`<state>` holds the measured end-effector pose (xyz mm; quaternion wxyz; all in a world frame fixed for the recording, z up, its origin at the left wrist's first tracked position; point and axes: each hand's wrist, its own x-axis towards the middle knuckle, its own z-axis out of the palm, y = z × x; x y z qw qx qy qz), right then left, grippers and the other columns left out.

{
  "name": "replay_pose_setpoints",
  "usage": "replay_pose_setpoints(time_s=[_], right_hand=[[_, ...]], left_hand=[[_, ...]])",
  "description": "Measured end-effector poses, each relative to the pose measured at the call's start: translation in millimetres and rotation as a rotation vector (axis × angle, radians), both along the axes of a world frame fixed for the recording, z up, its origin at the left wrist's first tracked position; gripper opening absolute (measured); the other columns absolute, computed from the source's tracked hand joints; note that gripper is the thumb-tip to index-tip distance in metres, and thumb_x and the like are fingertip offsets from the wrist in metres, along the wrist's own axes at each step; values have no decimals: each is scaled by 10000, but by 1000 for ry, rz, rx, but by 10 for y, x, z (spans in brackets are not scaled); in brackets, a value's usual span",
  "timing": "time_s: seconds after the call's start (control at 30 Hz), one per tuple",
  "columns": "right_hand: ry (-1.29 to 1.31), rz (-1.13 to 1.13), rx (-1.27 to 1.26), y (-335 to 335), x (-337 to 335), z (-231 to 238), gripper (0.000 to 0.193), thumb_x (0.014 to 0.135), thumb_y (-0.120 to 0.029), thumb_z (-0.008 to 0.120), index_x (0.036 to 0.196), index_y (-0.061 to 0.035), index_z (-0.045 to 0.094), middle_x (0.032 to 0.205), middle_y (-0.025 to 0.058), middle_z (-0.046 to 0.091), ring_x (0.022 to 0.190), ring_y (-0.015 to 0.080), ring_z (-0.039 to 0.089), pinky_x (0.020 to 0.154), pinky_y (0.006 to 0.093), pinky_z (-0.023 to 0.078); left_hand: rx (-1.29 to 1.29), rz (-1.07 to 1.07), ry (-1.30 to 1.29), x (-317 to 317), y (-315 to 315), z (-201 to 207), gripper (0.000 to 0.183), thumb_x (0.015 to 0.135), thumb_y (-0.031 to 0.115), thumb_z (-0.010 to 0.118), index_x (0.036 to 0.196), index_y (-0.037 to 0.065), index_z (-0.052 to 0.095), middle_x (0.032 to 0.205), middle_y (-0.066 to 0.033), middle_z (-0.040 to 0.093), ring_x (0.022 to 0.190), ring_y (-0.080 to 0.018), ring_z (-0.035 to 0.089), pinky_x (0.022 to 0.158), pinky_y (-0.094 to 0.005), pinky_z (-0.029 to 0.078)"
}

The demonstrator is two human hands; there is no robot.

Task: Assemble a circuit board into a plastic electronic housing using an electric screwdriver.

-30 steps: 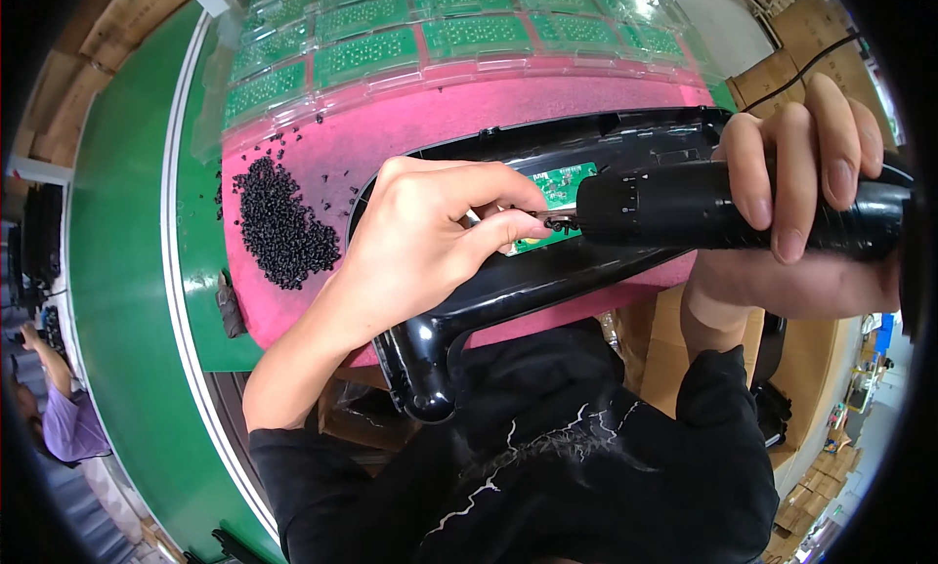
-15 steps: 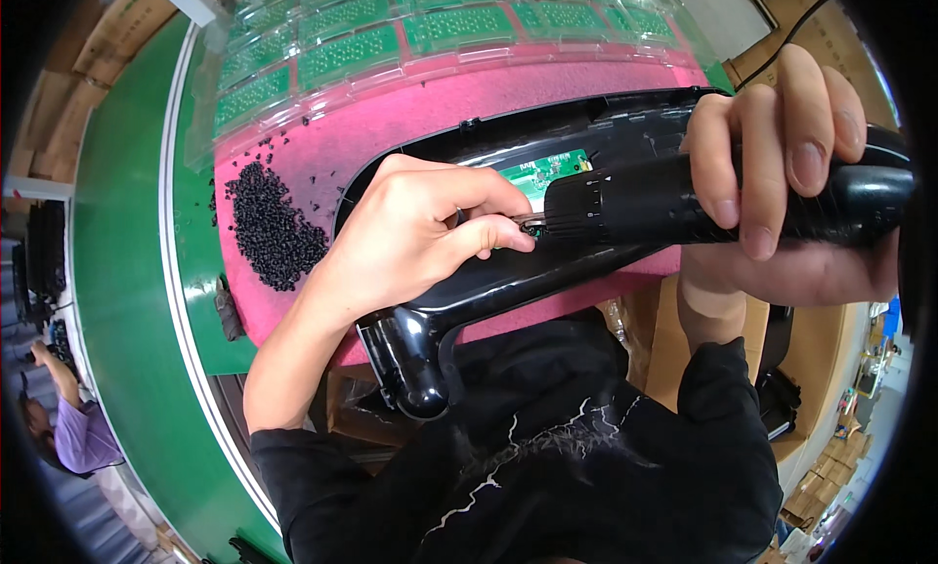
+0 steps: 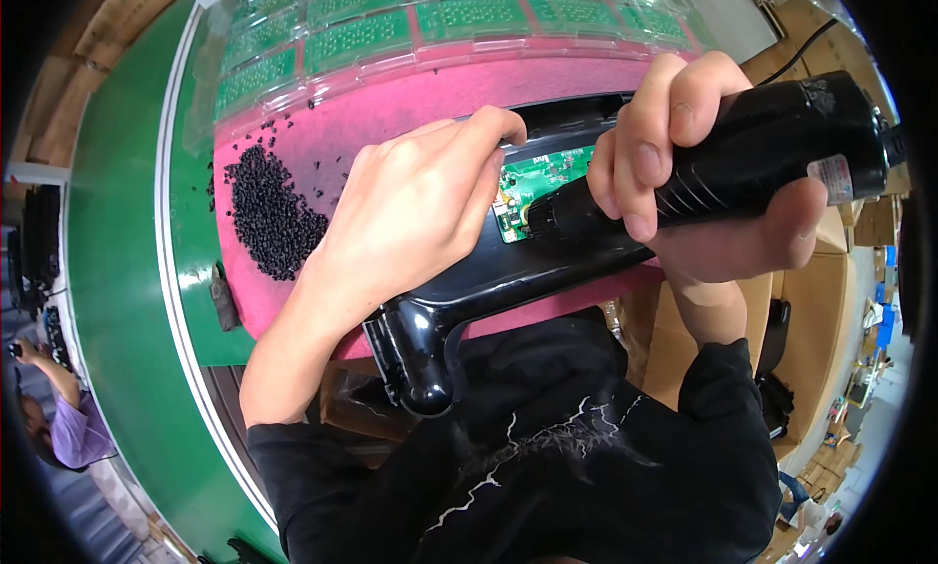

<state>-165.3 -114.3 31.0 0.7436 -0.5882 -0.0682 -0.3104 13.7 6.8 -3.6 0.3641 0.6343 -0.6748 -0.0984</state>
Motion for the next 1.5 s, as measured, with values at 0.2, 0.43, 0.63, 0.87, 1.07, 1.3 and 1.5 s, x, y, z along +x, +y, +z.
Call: replay_pose_setpoints(time_s=[0.2, 0.43, 0.63, 0.87, 1.07, 1.3, 1.5], right_hand=[[282, -62, -142, 173, 165, 141, 738, 776, -689, 723, 1029, -34, 497, 871, 90, 546, 577, 99, 544, 549, 243, 456], [270, -59, -101, 248, 321, 132, 789, 731, -743, 717, 967, -18, 515, 826, 82, 539, 549, 92, 528, 518, 229, 449], [302, -75, -127, 275, 302, 174, 860, 693, -813, 681, 953, -11, 510, 852, 91, 549, 553, 92, 544, 542, 225, 477], [-84, -17, 29, 17, 148, 3, 745, 825, -737, 583, 1031, -24, 521, 999, 88, 545, 546, 107, 562, 530, 265, 450], [-218, -72, -101, -94, -7, 233, 685, 816, -685, 600, 1052, -47, 526, 1013, 40, 532, 539, 84, 570, 552, 247, 459], [-285, 29, -280, -240, -152, 214, 671, 799, -659, 638, 1066, -56, 514, 1034, 37, 532, 554, 87, 599, 563, 255, 481], [-344, 49, -235, -311, -304, 135, 673, 811, -647, 658, 1076, -49, 501, 1052, 45, 540, 574, 99, 626, 582, 263, 503]], left_hand=[[-174, -35, -69, 14, -7, -15, 221, 868, 10, 598, 1084, 53, 580, 894, -134, 660, 895, -328, 660, 643, -434, 530], [-131, -90, -49, 71, 37, -73, 374, 778, -25, 622, 1144, 49, 616, 869, -133, 669, 866, -338, 650, 707, -446, 533], [-59, -150, -33, 64, 45, -11, 317, 770, -13, 655, 1082, 34, 632, 862, -142, 670, 873, -355, 653, 728, -447, 533], [13, -202, 53, 54, 0, -94, 296, 785, 38, 727, 1068, 17, 642, 867, -133, 690, 844, -325, 683, 725, -420, 545], [-59, -320, 205, -4, -36, -61, 280, 786, 2, 744, 1054, -14, 662, 851, -136, 687, 763, -281, 695, 669, -355, 548], [-57, -337, 337, 7, -8, -54, 243, 801, -54, 721, 1037, -46, 663, 899, -128, 710, 800, -245, 723, 686, -319, 573], [108, -386, 544, -46, -39, 19, 452, 772, -14, 776, 1197, -19, 624, 1094, -109, 702, 997, -208, 707, 749, -293, 580]])
